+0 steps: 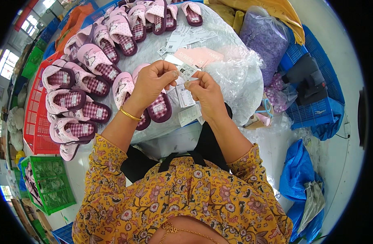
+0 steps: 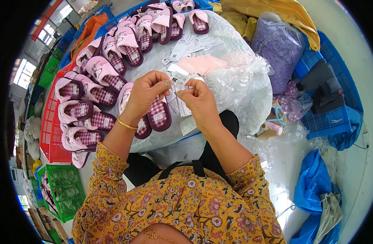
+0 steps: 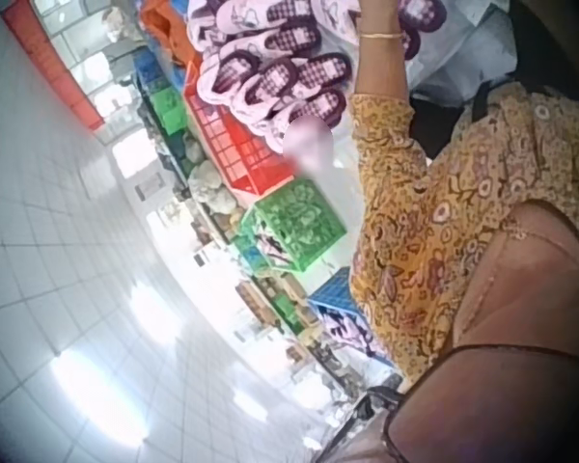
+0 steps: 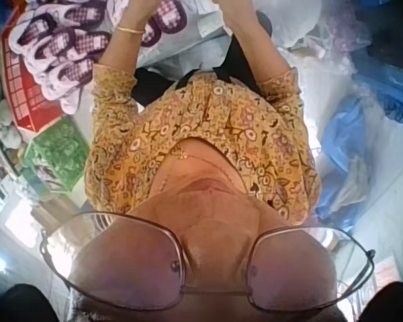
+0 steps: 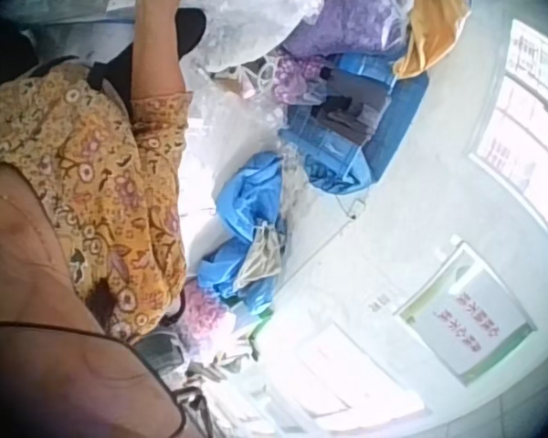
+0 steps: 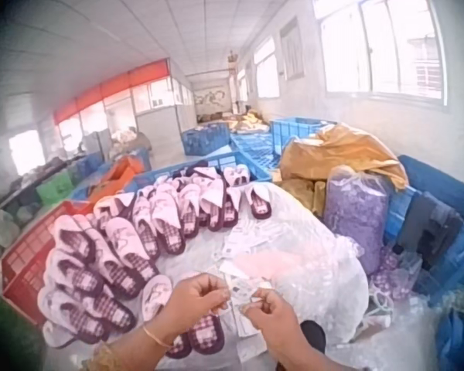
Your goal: The person sits on the floor and repeatedly picks up small paper labels, peels off backing, and sticks them onto the insoles of pink and purple slippers. They handle the slippers one at a time, placing each labeled pair back into a pile.
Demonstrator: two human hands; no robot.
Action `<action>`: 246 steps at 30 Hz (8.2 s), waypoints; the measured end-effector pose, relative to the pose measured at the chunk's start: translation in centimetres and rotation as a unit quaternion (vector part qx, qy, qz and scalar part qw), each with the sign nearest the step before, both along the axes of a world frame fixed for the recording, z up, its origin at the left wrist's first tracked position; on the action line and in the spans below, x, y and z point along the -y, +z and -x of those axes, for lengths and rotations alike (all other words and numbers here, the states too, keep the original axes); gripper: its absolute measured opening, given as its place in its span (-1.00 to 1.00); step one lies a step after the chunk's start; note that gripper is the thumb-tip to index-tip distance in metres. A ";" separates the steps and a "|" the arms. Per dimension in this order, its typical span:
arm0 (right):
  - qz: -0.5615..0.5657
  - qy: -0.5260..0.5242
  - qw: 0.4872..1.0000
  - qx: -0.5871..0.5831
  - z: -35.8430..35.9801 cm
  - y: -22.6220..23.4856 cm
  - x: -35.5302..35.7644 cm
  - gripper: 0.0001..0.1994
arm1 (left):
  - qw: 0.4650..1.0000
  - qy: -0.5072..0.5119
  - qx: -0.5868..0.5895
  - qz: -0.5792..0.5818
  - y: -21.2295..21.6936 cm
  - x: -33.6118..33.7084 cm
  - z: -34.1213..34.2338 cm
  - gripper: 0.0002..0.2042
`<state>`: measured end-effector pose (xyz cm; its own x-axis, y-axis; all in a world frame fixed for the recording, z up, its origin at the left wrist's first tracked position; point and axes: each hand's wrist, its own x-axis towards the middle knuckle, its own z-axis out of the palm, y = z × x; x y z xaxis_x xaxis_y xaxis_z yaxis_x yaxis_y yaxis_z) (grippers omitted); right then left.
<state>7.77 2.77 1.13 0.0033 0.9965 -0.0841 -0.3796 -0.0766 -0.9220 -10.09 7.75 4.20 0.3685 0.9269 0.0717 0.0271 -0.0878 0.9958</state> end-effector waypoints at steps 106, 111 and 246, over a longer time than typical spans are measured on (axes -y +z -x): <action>-0.007 0.145 0.879 0.454 10.9 -3.8 -3.1 -0.61 | 0.831 -0.022 -0.383 -0.402 -7.2 -1.5 11.8 -0.83; -0.012 0.139 0.876 0.461 11.1 -3.7 -3.1 -0.62 | 0.821 -0.041 -0.400 -0.405 -7.4 -2.0 11.4 -0.88; -0.174 0.029 0.848 0.501 9.4 -3.9 1.3 -0.69 | 0.913 0.088 -0.254 -0.306 -5.7 5.2 13.0 -0.92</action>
